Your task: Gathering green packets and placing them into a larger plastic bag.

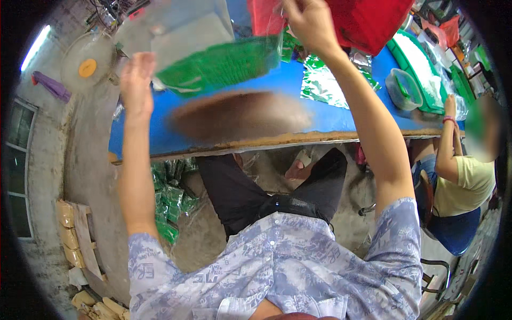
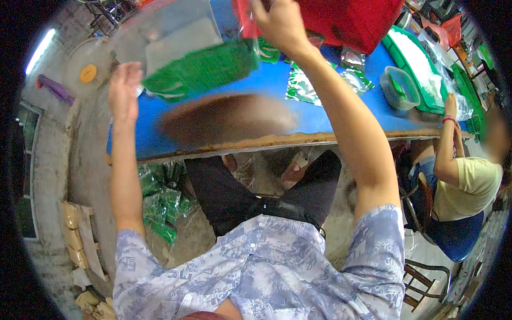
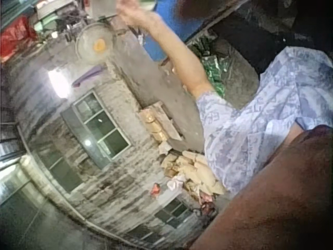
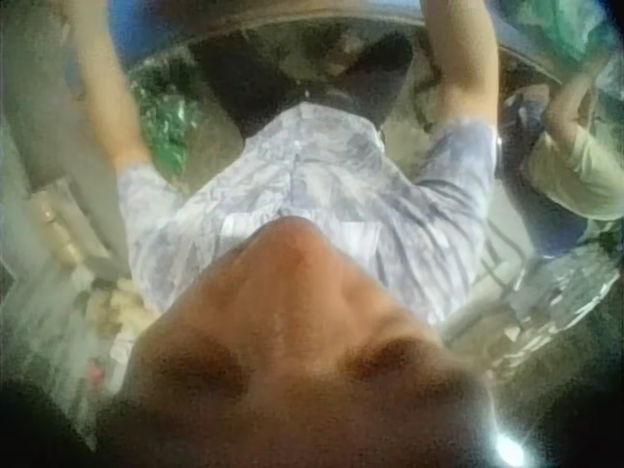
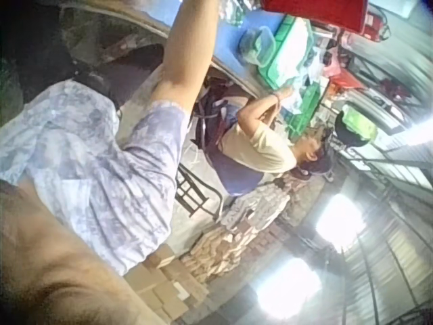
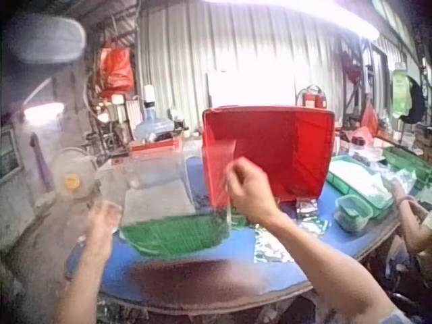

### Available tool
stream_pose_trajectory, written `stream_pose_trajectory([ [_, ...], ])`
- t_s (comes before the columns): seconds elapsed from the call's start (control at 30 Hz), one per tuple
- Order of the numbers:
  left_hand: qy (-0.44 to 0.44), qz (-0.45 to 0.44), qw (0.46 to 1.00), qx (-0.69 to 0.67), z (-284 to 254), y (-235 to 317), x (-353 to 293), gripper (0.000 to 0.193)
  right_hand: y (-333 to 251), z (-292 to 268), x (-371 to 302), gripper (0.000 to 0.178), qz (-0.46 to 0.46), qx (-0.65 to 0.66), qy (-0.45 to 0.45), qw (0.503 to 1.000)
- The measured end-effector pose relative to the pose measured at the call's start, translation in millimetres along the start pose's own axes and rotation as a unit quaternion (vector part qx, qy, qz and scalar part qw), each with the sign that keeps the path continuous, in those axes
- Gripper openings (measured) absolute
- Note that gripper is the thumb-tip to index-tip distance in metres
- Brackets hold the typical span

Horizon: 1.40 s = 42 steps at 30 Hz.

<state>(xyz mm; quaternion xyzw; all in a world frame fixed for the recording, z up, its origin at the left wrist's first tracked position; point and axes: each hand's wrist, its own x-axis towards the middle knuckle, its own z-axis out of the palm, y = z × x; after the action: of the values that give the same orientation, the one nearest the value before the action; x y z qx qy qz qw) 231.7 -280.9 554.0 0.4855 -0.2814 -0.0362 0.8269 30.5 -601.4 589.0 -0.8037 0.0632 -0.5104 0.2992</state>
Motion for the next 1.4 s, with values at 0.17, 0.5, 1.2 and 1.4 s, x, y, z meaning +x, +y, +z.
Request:
stream_pose_trajectory([
  [0.17,0.034,-0.101,0.993,0.056,-12.7,-34.3,4.2,0.017,24.5,12.5,-15.8,0.023,0.091,0.027,-0.061,0.994],
  [0.5,0.074,-0.124,0.988,0.06,-20.3,-45.5,15.2,0.016,39.7,20.6,-12.0,0.026,0.135,0.074,-0.133,0.979],
  [1.2,-0.386,0.185,0.679,0.596,53.8,-135.8,-97.5,0.042,-208.3,-67.5,-163.0,0.009,-0.178,0.355,-0.258,0.881],
  [1.4,-0.381,0.118,0.615,0.681,54.7,-160.7,-89.8,0.06,-180.1,-58.3,-164.5,0.032,-0.324,0.313,0.024,0.892],
])
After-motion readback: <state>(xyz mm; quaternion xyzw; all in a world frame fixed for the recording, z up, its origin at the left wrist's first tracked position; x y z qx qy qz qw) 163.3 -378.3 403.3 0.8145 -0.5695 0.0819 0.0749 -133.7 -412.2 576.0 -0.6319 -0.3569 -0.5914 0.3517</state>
